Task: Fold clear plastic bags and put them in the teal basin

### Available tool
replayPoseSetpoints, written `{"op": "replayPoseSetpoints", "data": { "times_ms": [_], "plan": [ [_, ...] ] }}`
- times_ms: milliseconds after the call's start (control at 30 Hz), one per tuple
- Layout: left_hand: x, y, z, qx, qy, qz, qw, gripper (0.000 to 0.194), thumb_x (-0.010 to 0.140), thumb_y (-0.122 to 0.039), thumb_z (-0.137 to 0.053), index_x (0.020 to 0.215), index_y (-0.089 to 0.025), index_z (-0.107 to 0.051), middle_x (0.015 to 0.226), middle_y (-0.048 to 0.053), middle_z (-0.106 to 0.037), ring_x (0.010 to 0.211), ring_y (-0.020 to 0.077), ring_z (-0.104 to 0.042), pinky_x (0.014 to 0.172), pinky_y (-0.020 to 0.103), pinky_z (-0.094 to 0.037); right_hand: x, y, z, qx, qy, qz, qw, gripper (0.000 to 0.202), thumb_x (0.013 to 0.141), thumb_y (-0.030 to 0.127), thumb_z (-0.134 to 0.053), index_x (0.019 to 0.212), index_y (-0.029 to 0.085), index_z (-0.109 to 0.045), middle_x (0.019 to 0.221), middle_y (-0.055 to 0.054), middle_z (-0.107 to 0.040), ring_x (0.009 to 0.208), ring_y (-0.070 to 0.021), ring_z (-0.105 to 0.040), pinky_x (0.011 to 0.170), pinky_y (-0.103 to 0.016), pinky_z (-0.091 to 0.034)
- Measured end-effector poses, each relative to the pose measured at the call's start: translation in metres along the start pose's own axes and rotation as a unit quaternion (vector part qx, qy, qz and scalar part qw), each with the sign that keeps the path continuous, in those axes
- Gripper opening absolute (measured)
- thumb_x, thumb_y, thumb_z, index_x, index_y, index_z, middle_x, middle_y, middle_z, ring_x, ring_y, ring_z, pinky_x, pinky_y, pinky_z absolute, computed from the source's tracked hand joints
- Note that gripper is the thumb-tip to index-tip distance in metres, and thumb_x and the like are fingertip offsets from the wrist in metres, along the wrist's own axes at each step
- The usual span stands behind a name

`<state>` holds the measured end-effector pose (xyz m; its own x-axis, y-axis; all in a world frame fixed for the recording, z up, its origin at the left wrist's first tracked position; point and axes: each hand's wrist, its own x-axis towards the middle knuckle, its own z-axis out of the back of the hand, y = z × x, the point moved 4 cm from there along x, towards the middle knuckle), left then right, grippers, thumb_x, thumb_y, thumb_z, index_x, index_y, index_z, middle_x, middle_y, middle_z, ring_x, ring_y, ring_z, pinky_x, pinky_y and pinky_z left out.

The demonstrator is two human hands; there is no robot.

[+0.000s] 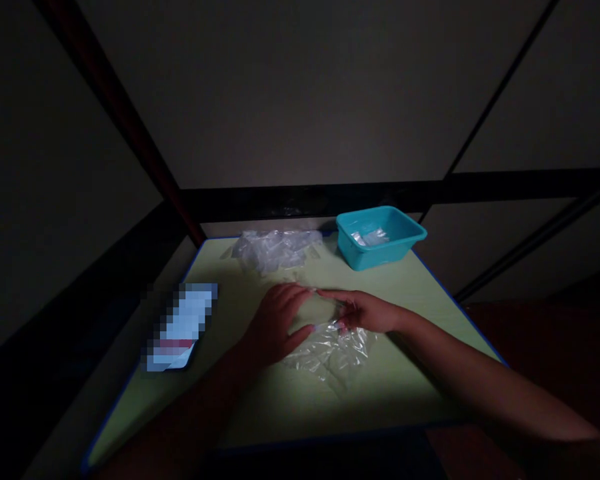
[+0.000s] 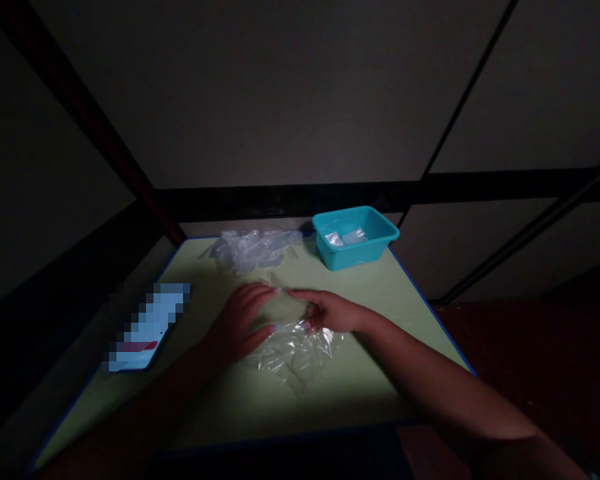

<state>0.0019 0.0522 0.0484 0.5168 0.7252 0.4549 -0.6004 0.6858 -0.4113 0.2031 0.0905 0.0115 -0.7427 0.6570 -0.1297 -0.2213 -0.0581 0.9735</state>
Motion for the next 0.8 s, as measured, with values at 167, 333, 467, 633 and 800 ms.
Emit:
{"op": "replayPoseSetpoints", "data": {
  "times_ms": [167,333,467,633,800],
  "plan": [
    [-0.007,0.007,-0.026,-0.007,0.21,0.015,0.978,0.075,0.081,-0.051,-0.062,0.146,-0.025,-0.033,0.153,0.011,-0.03,0.141,0.0314,-0.025,0.113,0.053,-0.015,-0.003,0.013,0.017,-0.21,-0.229,0.092,0.946,0.054,0.079,0.03,-0.064,0.13,0.017,-0.052,0.113,-0.012,-0.057,0.082,-0.0201,-0.06,0.074,-0.038,-0.052],
    [-0.013,0.008,-0.026,0.044,0.281,0.047,0.958,0.088,0.076,-0.059,-0.064,0.148,-0.025,-0.026,0.155,0.014,-0.021,0.143,0.0312,-0.019,0.112,0.059,-0.008,-0.018,0.046,0.002,-0.388,-0.302,0.151,0.857,0.037,0.088,0.029,-0.051,0.122,0.015,-0.057,0.12,-0.017,-0.053,0.114,-0.0277,-0.05,0.097,-0.044,-0.043],
    [-0.013,0.011,-0.023,0.097,0.223,0.1,0.965,0.075,0.079,-0.054,-0.063,0.142,-0.021,-0.04,0.152,0.02,-0.027,0.141,0.0366,-0.024,0.109,0.065,-0.011,-0.02,0.049,-0.034,-0.458,-0.164,0.141,0.862,0.05,0.09,0.039,-0.051,0.134,0.015,-0.049,0.143,-0.018,-0.042,0.133,-0.0293,-0.035,0.108,-0.049,-0.03],
    [-0.009,0.015,-0.021,0.09,0.146,0.116,0.978,0.046,0.093,-0.029,-0.043,0.137,-0.018,-0.046,0.151,0.018,-0.033,0.139,0.0333,-0.029,0.109,0.061,-0.022,-0.017,0.023,-0.059,-0.494,0.009,0.019,0.869,0.072,0.091,0.051,-0.049,0.149,0.016,-0.025,0.156,-0.018,-0.011,0.144,-0.033,-0.009,0.111,-0.062,-0.005],
    [-0.006,0.006,-0.021,-0.016,0.17,0.029,0.985,0.039,0.092,-0.032,-0.046,0.129,-0.022,-0.055,0.134,0.01,-0.057,0.124,0.0249,-0.051,0.11,0.046,-0.032,-0.021,0.021,-0.061,-0.467,0.057,0.024,0.882,0.069,0.091,0.053,-0.048,0.149,0.021,-0.027,0.155,-0.017,-0.012,0.144,-0.0298,-0.004,0.11,-0.063,0.003]
  ]
}}
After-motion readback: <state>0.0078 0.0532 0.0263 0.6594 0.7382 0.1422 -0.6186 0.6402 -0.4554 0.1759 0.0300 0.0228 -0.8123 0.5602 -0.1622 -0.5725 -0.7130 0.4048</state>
